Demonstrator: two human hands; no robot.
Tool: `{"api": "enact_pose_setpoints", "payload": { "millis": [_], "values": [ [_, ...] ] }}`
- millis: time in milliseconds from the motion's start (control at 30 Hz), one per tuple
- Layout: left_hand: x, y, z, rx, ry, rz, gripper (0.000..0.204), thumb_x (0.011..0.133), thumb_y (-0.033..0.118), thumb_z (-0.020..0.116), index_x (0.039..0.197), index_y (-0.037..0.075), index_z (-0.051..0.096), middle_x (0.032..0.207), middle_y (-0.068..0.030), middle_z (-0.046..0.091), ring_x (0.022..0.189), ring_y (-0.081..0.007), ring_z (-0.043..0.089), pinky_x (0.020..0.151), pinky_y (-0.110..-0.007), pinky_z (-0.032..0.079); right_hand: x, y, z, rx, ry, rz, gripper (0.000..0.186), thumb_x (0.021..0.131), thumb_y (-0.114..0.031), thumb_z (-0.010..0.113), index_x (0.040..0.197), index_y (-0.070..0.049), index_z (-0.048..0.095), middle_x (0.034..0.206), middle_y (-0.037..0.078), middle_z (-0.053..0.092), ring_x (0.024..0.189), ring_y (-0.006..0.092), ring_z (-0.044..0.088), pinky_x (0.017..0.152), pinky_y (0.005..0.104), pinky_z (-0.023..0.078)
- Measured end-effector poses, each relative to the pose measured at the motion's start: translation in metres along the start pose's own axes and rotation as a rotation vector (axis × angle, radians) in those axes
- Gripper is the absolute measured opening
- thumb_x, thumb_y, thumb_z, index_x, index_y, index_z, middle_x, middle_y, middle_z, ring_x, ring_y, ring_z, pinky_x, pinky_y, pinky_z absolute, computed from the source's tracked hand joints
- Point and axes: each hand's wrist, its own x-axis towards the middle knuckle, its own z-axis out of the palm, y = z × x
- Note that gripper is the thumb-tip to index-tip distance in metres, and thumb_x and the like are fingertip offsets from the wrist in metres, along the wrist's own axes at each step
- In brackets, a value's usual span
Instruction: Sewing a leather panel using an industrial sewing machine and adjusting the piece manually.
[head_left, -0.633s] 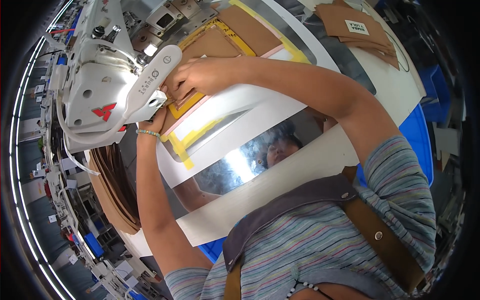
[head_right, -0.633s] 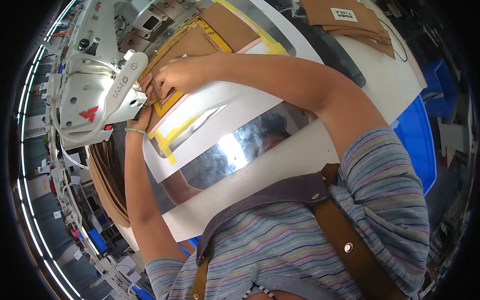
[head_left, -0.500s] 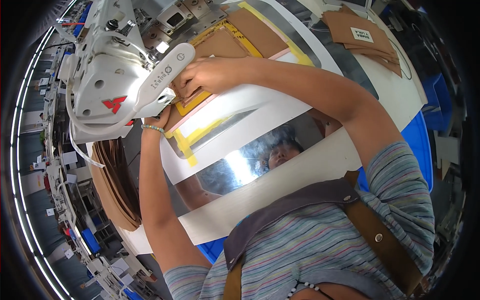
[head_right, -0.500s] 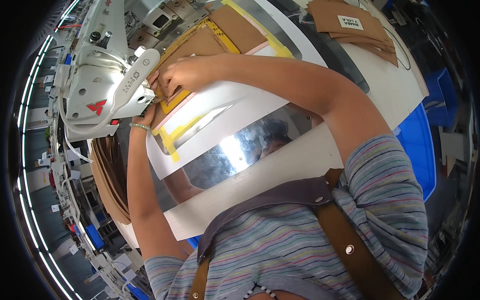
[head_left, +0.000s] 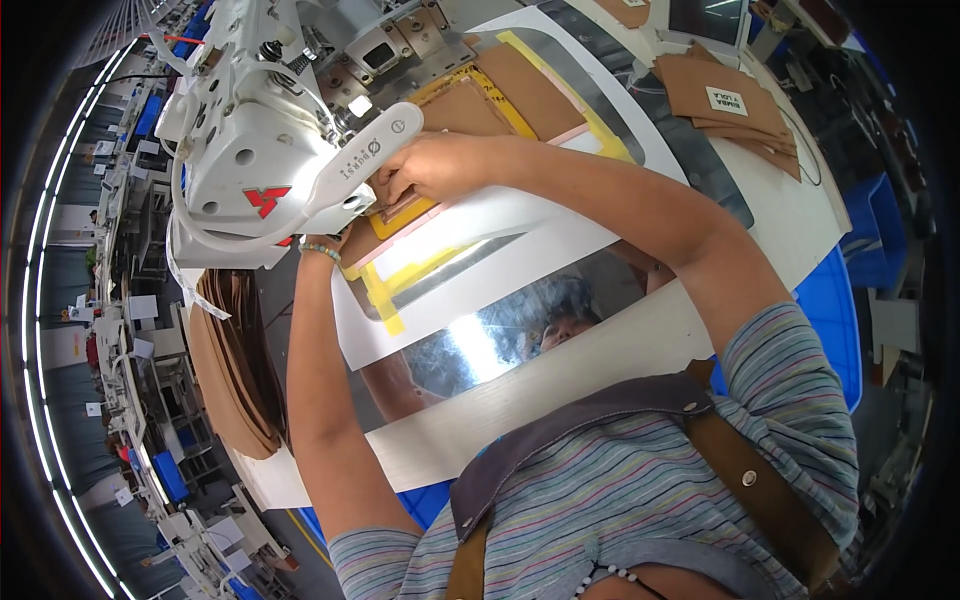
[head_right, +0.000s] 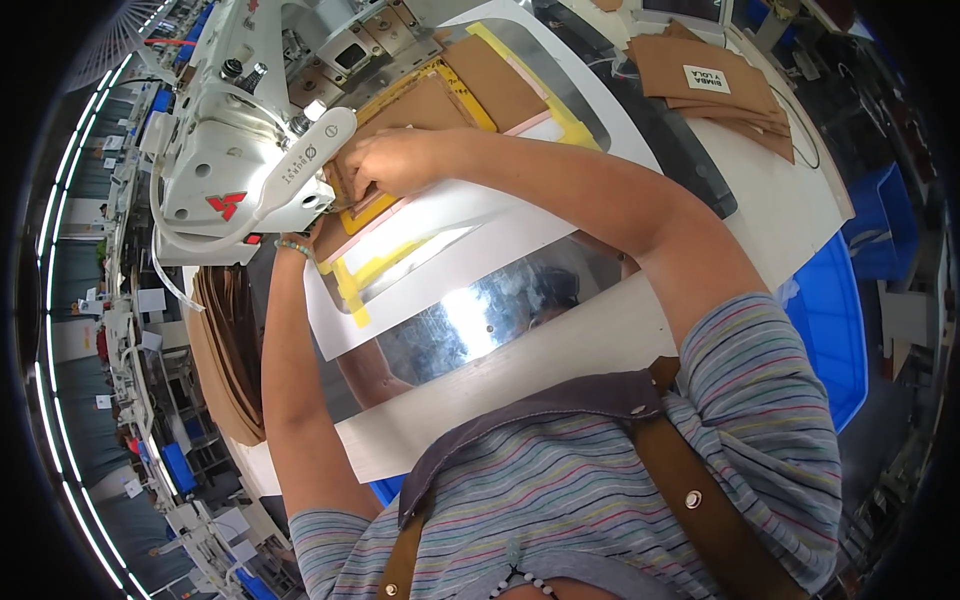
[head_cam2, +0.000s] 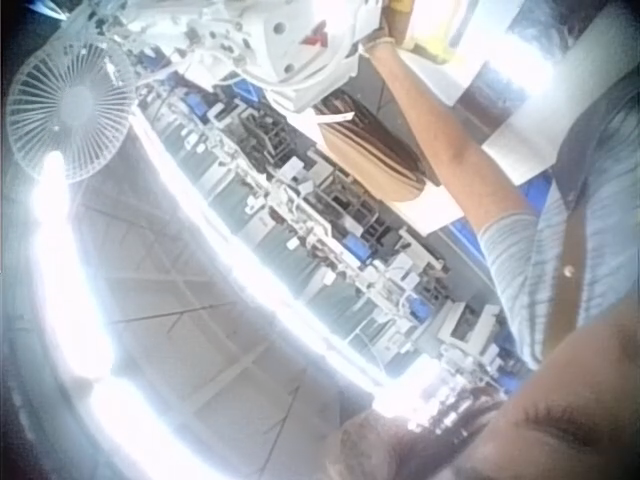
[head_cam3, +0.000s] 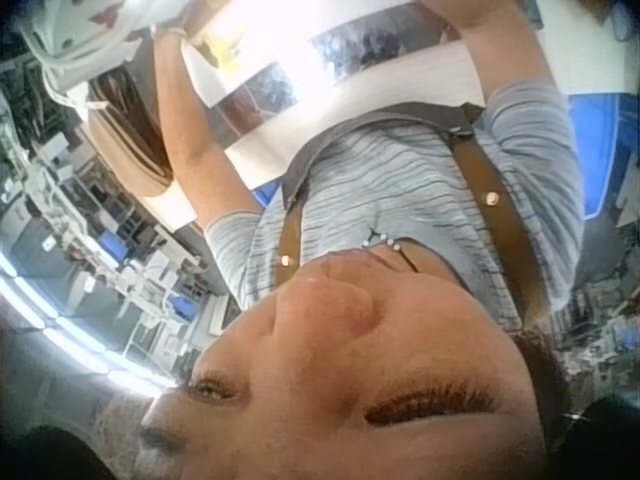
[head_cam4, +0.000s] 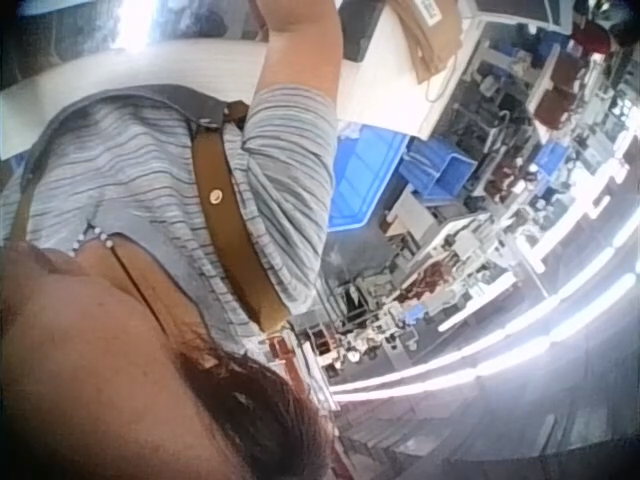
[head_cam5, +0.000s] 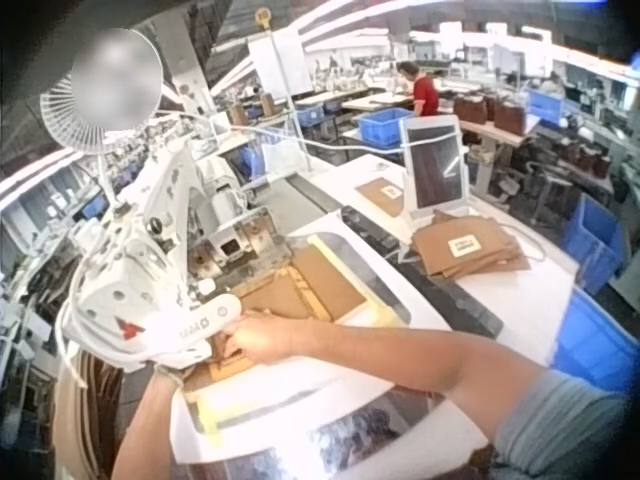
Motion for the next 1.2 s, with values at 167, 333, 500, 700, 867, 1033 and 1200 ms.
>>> {"api": "enact_pose_setpoints", "payload": {
  "millis": [167,333,500,700,867,1033,1200],
  "values": [
    [-0.014,-0.007,-0.013,0.821,-0.011,0.127,0.051,0.102,0.020,0.068,0.147,0.005,0.050,0.139,-0.0109,0.065,0.127,-0.0235,0.064,0.111,-0.037,0.052,0.012,-0.019,-0.019,0.032,-0.073,0.059,0.035,0.097,-0.012,0.060,0.124,-0.020,0.080,0.140,0.000,0.066,0.137,0.0263,0.055,0.116,0.0469,0.045],
    [-0.010,-0.005,-0.008,0.673,0.050,0.092,0.047,0.097,0.023,0.072,0.140,0.008,0.061,0.136,-0.0137,0.069,0.125,-0.0303,0.066,0.111,-0.041,0.052,0.019,0.002,-0.012,-0.157,0.067,0.171,0.037,0.098,-0.015,0.057,0.128,-0.017,0.078,0.149,0.003,0.063,0.144,0.0258,0.051,0.119,0.0475,0.042],
    [-0.043,0.008,-0.017,0.727,0.115,0.011,0.036,0.094,0.018,0.071,0.128,0.009,0.071,0.131,-0.0157,0.072,0.127,-0.0360,0.065,0.110,-0.047,0.051,0.027,-0.004,-0.007,-0.078,0.045,0.150,0.040,0.097,-0.013,0.056,0.132,-0.017,0.075,0.152,0.004,0.060,0.147,0.0257,0.048,0.122,0.0491,0.039],
    [-0.061,0.063,-0.006,0.366,0.325,-0.085,0.032,0.094,0.008,0.067,0.124,-0.001,0.073,0.116,-0.0220,0.078,0.110,-0.0407,0.074,0.093,-0.043,0.057,0.018,-0.028,-0.028,-0.121,-0.129,0.160,0.040,0.096,-0.013,0.057,0.132,-0.017,0.074,0.140,0.004,0.068,0.136,0.0274,0.056,0.117,0.0484,0.044],
    [-0.073,0.096,-0.005,0.302,0.272,-0.110,0.030,0.097,0.008,0.069,0.124,-0.005,0.070,0.118,-0.0220,0.076,0.108,-0.0322,0.074,0.094,-0.040,0.054,0.016,-0.014,-0.011,-0.159,-0.027,-0.011,0.039,0.095,-0.012,0.058,0.130,-0.017,0.076,0.133,0.003,0.072,0.130,0.0285,0.059,0.112,0.0474,0.047],
    [-0.092,0.128,0.006,0.255,0.325,-0.079,0.026,0.100,0.015,0.069,0.118,-0.004,0.071,0.112,-0.0226,0.074,0.101,-0.0339,0.072,0.090,-0.038,0.053,0.008,-0.022,-0.008,-0.137,0.021,-0.084,0.038,0.094,-0.012,0.059,0.127,-0.016,0.077,0.126,0.003,0.074,0.126,0.0288,0.061,0.107,0.0479,0.050],
    [-0.098,0.162,0.028,0.303,0.265,0.038,0.021,0.104,0.014,0.067,0.117,0.000,0.074,0.114,-0.0166,0.074,0.111,-0.0323,0.069,0.094,-0.038,0.053,-0.009,-0.033,-0.020,-0.104,-0.081,-0.048,0.033,0.093,-0.006,0.061,0.122,-0.008,0.077,0.137,0.006,0.071,0.127,0.0291,0.062,0.112,0.0437,0.049]
  ]
}}
